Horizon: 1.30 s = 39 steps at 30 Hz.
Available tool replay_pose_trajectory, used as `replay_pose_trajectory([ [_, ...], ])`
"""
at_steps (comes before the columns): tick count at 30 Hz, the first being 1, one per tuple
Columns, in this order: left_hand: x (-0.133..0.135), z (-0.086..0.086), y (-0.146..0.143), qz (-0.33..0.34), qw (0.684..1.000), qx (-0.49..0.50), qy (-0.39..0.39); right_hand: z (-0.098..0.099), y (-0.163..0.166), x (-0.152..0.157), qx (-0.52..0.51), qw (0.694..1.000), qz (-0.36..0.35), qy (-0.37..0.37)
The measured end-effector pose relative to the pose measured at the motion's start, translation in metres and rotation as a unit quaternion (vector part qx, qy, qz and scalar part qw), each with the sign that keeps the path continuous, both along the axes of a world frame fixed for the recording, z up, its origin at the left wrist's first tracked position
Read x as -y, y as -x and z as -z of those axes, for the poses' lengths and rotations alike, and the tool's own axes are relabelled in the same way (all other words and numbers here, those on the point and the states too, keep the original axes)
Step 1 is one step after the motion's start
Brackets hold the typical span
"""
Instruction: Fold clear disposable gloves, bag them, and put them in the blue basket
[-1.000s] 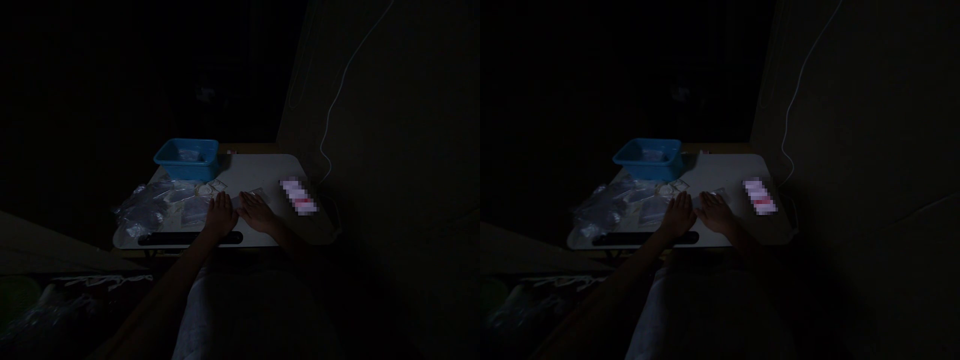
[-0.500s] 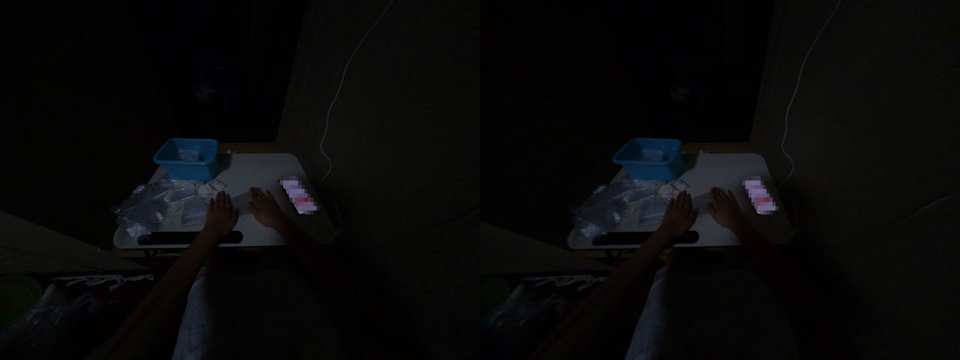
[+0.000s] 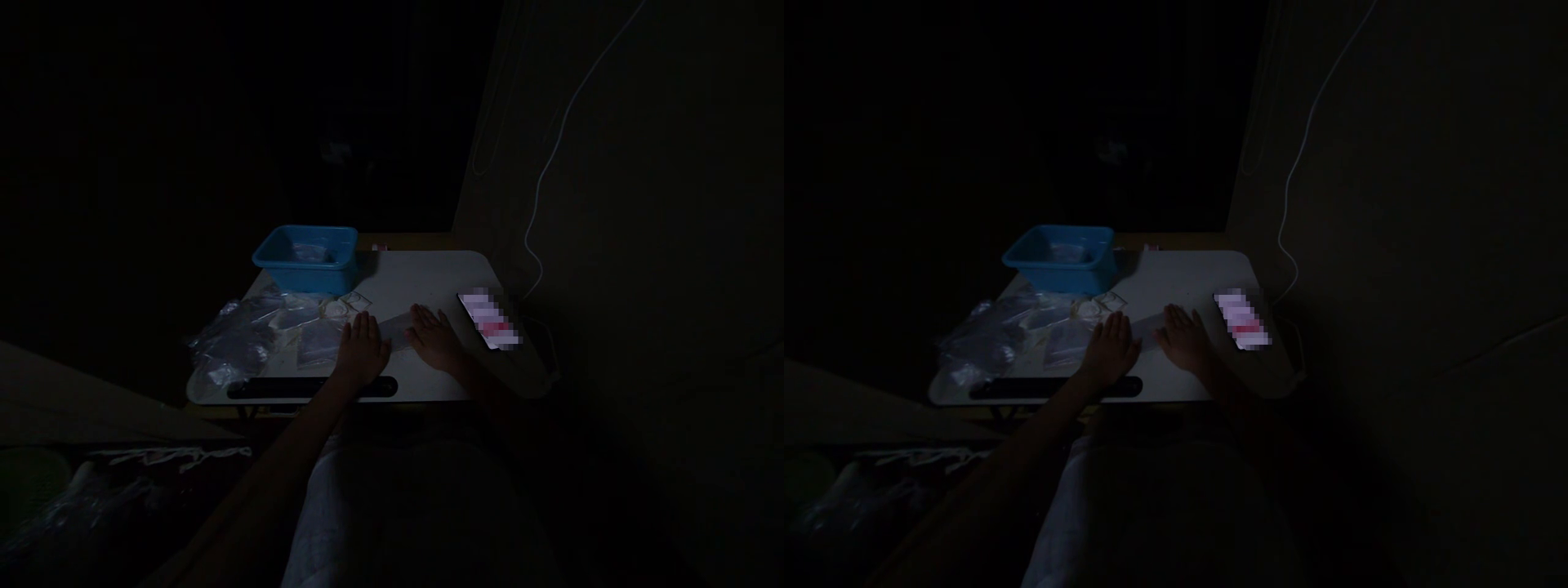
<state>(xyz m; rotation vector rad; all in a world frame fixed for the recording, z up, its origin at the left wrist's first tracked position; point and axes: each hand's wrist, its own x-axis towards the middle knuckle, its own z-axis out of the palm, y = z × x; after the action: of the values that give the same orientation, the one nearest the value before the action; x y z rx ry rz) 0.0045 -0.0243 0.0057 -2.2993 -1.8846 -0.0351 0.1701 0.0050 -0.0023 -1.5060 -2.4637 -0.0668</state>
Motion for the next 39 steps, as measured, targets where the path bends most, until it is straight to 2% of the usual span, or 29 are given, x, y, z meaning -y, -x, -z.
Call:
replay_pose_trajectory([
  [18,-0.001,0.003,0.001,0.000,1.000,0.016,-0.010,0.009,-0.003,-0.009,-0.035,0.997,0.066,-0.012],
  [20,-0.001,0.004,0.001,0.003,1.000,0.014,-0.013,0.009,-0.006,-0.013,-0.067,0.995,0.066,-0.016],
  [24,0.000,0.002,0.002,0.010,1.000,0.010,-0.011,0.007,-0.020,-0.026,-0.209,0.976,0.059,-0.013],
  [27,0.000,0.000,0.002,0.007,1.000,0.005,-0.004,0.005,-0.029,-0.041,-0.266,0.961,0.054,0.045],
  [30,0.000,0.000,0.001,0.007,1.000,0.000,-0.004,-0.003,-0.029,-0.059,-0.262,0.956,0.038,0.127],
  [34,-0.001,0.002,0.002,0.007,1.000,0.005,-0.012,-0.022,-0.019,-0.083,-0.158,0.957,0.031,0.241],
  [39,-0.001,0.002,0.002,0.007,1.000,0.012,-0.004,-0.044,-0.009,-0.092,-0.123,0.948,0.032,0.292],
])
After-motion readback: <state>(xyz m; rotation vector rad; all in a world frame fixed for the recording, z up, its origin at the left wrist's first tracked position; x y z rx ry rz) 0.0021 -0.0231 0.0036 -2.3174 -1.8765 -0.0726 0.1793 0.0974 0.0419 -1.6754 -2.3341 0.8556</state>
